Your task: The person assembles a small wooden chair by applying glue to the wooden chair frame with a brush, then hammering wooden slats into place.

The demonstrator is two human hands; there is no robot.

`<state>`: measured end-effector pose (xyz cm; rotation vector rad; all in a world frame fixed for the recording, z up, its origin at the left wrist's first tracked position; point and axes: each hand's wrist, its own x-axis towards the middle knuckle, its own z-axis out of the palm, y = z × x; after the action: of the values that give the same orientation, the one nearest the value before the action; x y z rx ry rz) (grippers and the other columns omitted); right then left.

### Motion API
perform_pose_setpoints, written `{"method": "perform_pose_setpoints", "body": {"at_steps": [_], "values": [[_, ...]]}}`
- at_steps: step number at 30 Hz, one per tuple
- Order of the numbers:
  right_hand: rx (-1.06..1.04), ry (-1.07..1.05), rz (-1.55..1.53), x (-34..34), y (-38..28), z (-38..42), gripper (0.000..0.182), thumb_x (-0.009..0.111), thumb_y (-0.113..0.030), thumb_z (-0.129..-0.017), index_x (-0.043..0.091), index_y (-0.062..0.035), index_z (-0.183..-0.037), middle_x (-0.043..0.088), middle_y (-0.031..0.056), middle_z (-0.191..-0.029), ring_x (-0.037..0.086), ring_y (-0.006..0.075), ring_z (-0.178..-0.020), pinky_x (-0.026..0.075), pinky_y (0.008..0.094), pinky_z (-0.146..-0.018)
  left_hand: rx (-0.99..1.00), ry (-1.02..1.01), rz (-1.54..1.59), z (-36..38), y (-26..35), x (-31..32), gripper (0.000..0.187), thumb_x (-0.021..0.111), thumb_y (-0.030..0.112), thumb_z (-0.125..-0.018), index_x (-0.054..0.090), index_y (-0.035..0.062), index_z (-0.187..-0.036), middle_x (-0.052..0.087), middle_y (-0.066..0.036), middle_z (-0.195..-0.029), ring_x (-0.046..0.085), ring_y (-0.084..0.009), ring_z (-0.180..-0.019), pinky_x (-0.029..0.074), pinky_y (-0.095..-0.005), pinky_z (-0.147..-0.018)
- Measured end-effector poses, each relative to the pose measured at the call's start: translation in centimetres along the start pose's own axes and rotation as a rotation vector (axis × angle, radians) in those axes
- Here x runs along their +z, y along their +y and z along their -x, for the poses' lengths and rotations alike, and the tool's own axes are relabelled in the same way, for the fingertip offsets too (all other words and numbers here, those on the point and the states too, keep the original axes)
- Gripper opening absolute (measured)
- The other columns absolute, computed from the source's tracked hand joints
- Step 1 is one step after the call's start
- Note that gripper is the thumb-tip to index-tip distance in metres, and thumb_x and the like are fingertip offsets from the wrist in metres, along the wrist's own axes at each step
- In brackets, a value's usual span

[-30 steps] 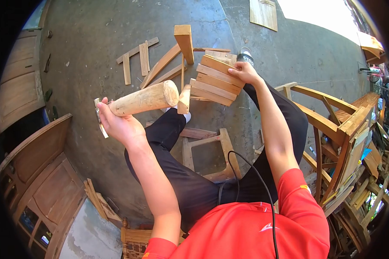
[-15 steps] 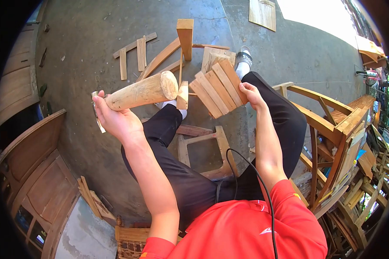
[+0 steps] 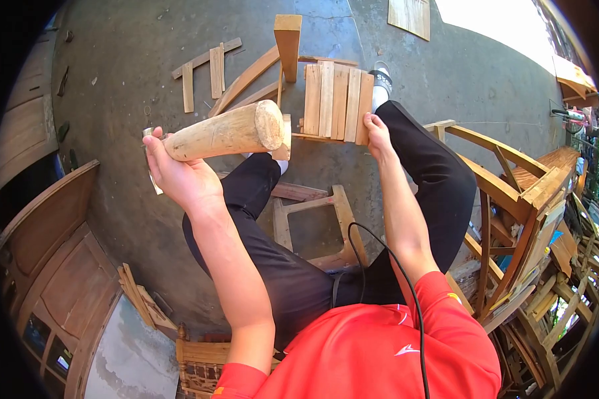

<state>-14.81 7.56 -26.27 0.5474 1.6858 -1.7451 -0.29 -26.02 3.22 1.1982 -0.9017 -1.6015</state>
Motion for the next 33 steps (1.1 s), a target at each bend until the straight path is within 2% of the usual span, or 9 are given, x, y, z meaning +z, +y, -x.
{"method": "perform_pose_setpoints", "body": {"at_steps": [5, 8, 11, 14, 17, 20, 23, 33], "values": [[-0.045, 0.011, 0.11, 0.1, 1.7, 1.4, 0.028, 0.061, -0.033, -0.105, 0.068, -0.006, -0.11, 0.069, -0.0004, -0.102, 0.059, 0.0081, -0.097, 0.046, 0.0269, -0.089, 0.009, 0.01, -0.013, 0.0, 0.1, 0.1, 0.034, 0.053, 0.032, -0.109, 0.056, 0.0017, -0.123, 0.056, -0.003, -0.108, 0.06, -0.0102, -0.096, 0.055, -0.0283, -0.084], [-0.058, 0.037, 0.151, 0.1, 2.0, 0.8, 0.032, 0.06, -0.033, -0.106, 0.067, -0.0025, -0.115, 0.071, 0.0043, -0.104, 0.063, 0.0123, -0.096, 0.049, 0.0305, -0.087, -0.008, -0.013, 0.004, -0.1, 0.0, -0.3, 0.034, 0.056, 0.029, -0.107, 0.054, 0.0, -0.125, 0.057, -0.005, -0.118, 0.061, -0.0134, -0.106, 0.056, -0.0315, -0.094], [-0.073, 0.047, 0.167, 0.3, 1.9, 1.3, 0.033, 0.059, -0.033, -0.106, 0.067, -0.0025, -0.116, 0.071, 0.0043, -0.104, 0.062, 0.0121, -0.096, 0.048, 0.0303, -0.087, -0.019, -0.025, 0.009, 0.0, -0.1, -0.3, 0.034, 0.056, 0.029, -0.107, 0.054, -0.0002, -0.124, 0.056, -0.005, -0.118, 0.06, -0.0136, -0.107, 0.056, -0.0317, -0.094], [-0.09, 0.045, 0.124, 0.1, 2.7, 1.2, 0.032, 0.058, -0.032, -0.107, 0.066, -0.0027, -0.117, 0.07, 0.0041, -0.105, 0.062, 0.012, -0.097, 0.048, 0.03, -0.088, -0.033, -0.012, 0.005, 0.0, -0.1, -0.1, 0.034, 0.056, 0.029, -0.108, 0.054, -0.0003, -0.124, 0.056, -0.005, -0.118, 0.06, -0.0138, -0.106, 0.056, -0.0318, -0.093], [-0.048, -0.01, 0.07, 0.1, 2.0, 2.1, 0.027, 0.059, -0.029, -0.107, 0.066, -0.0046, -0.116, 0.067, -0.0018, -0.107, 0.056, 0.0076, -0.101, 0.044, 0.0269, -0.092, -0.026, -0.03, 0.016, -0.1, -0.3, -0.3, 0.033, 0.055, 0.028, -0.108, 0.054, -0.0003, -0.124, 0.056, -0.005, -0.117, 0.061, -0.0139, -0.105, 0.056, -0.0318, -0.093], [-0.056, -0.018, 0.018, -0.1, 2.2, 2.3, 0.028, 0.059, -0.03, -0.107, 0.065, -0.0045, -0.117, 0.067, -0.0015, -0.107, 0.056, 0.0079, -0.102, 0.044, 0.0276, -0.092, -0.012, -0.007, -0.017, 0.2, -0.1, 0.2, 0.03, 0.052, 0.032, -0.109, 0.057, 0.0034, -0.118, 0.056, -0.003, -0.103, 0.06, -0.0096, -0.093, 0.055, -0.0272, -0.083], [-0.091, 0.024, -0.002, -0.1, 2.9, 1.7, 0.032, 0.057, -0.03, -0.108, 0.065, -0.0024, -0.12, 0.069, 0.0041, -0.107, 0.06, 0.011, -0.101, 0.046, 0.0281, -0.089, -0.034, -0.019, 0.008, 0.2, -0.2, 0.0, 0.032, 0.055, 0.028, -0.108, 0.054, -0.0002, -0.122, 0.056, -0.005, -0.115, 0.061, -0.0134, -0.105, 0.057, -0.0315, -0.092], [-0.083, -0.004, 0.084, -0.9, 3.7, 1.0, 0.033, 0.058, -0.03, -0.107, 0.065, -0.001, -0.12, 0.069, 0.0035, -0.109, 0.06, 0.011, -0.1, 0.047, 0.0282, -0.089, -0.039, -0.037, 0.043, 0.0, -0.5, -0.2, 0.029, 0.055, 0.027, -0.108, 0.057, -0.0006, -0.119, 0.058, -0.005, -0.108, 0.063, -0.0135, -0.098, 0.057, -0.0312, -0.088]]}}
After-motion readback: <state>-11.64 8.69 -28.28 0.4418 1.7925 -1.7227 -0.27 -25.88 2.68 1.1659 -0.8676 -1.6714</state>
